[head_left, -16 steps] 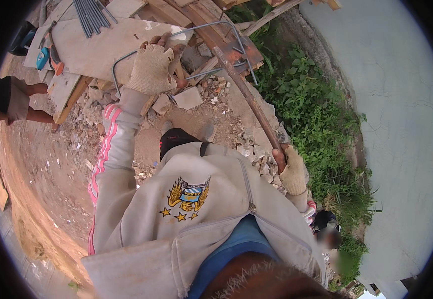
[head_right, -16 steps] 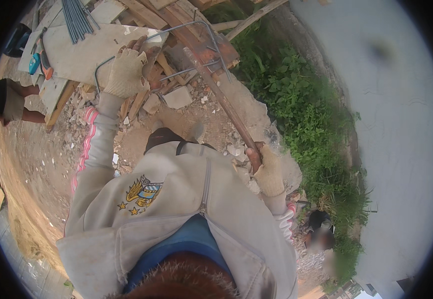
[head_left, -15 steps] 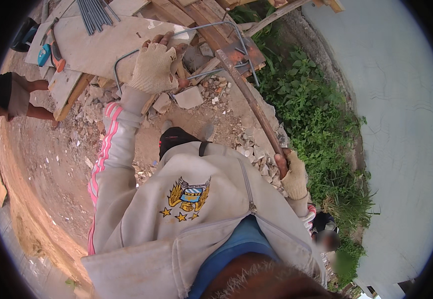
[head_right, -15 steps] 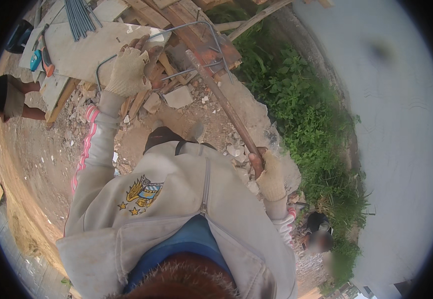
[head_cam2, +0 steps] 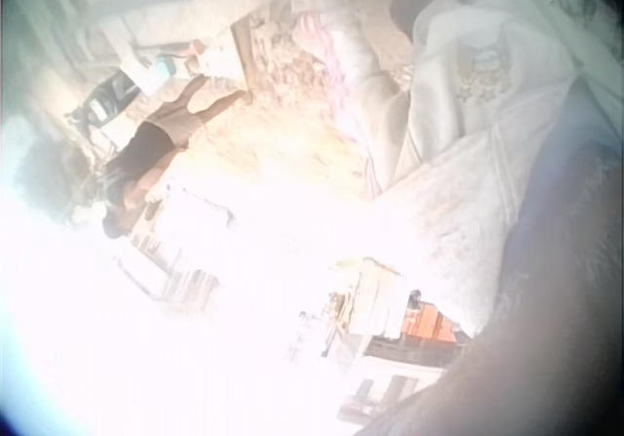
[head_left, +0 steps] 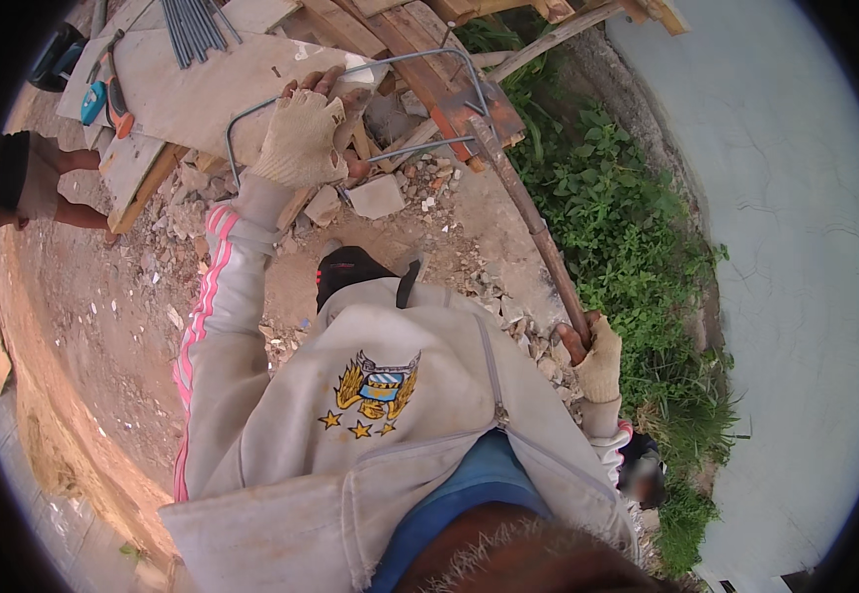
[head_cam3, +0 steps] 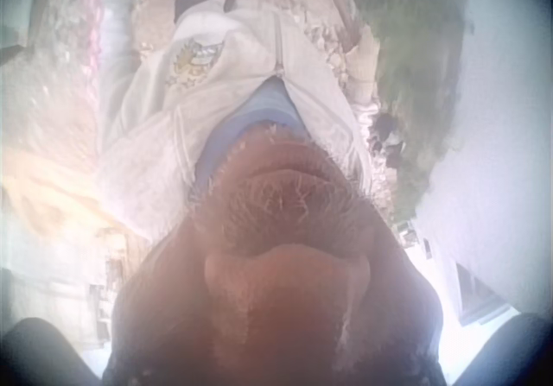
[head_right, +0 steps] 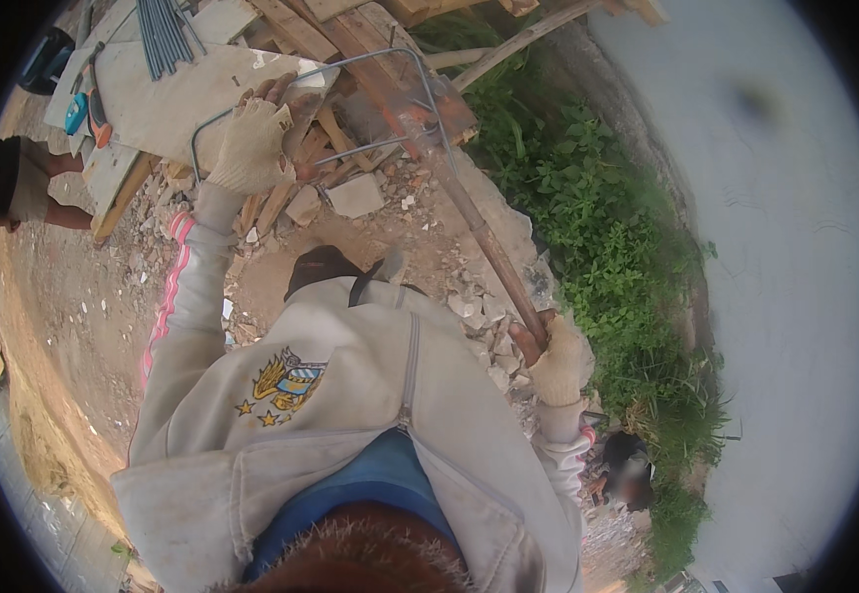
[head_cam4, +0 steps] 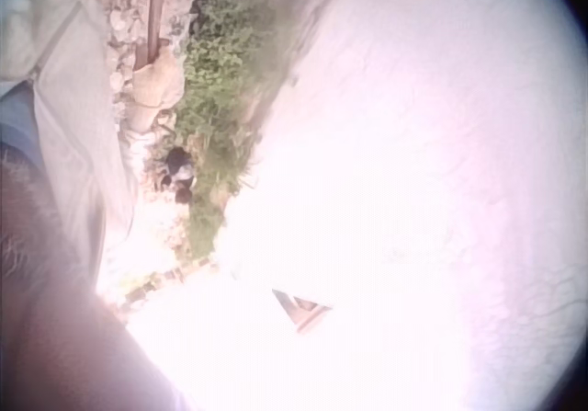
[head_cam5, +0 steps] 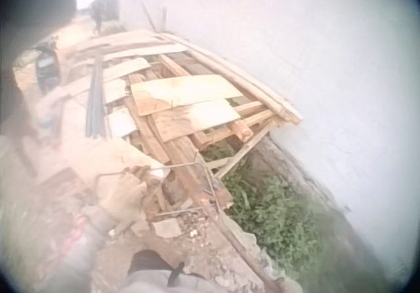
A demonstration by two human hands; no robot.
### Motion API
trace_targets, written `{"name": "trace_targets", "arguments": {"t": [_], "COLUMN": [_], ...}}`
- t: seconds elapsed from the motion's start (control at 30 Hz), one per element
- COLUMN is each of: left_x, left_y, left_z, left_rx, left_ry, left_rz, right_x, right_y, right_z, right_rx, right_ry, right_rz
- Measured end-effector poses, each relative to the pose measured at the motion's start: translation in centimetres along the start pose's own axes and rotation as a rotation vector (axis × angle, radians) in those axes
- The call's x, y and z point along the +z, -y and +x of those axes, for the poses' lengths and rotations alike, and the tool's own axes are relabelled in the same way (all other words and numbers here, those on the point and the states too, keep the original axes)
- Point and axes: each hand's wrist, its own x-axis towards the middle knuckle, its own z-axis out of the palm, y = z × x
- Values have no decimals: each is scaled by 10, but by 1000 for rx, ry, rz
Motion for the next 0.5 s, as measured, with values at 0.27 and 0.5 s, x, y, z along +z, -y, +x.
{"name": "trace_targets", "arguments": {"t": [0.27,0.5], "left_x": [-3,5], "left_y": [-1,2], "left_z": [6,6], "left_rx": [-25,1], "left_ry": [51,6], "left_rz": [-4,-4], "right_x": [5,-26], "right_y": [-52,-106], "right_z": [54,104], "right_rx": [-88,-114], "right_ry": [-253,-259], "right_rz": [-54,-219]}}
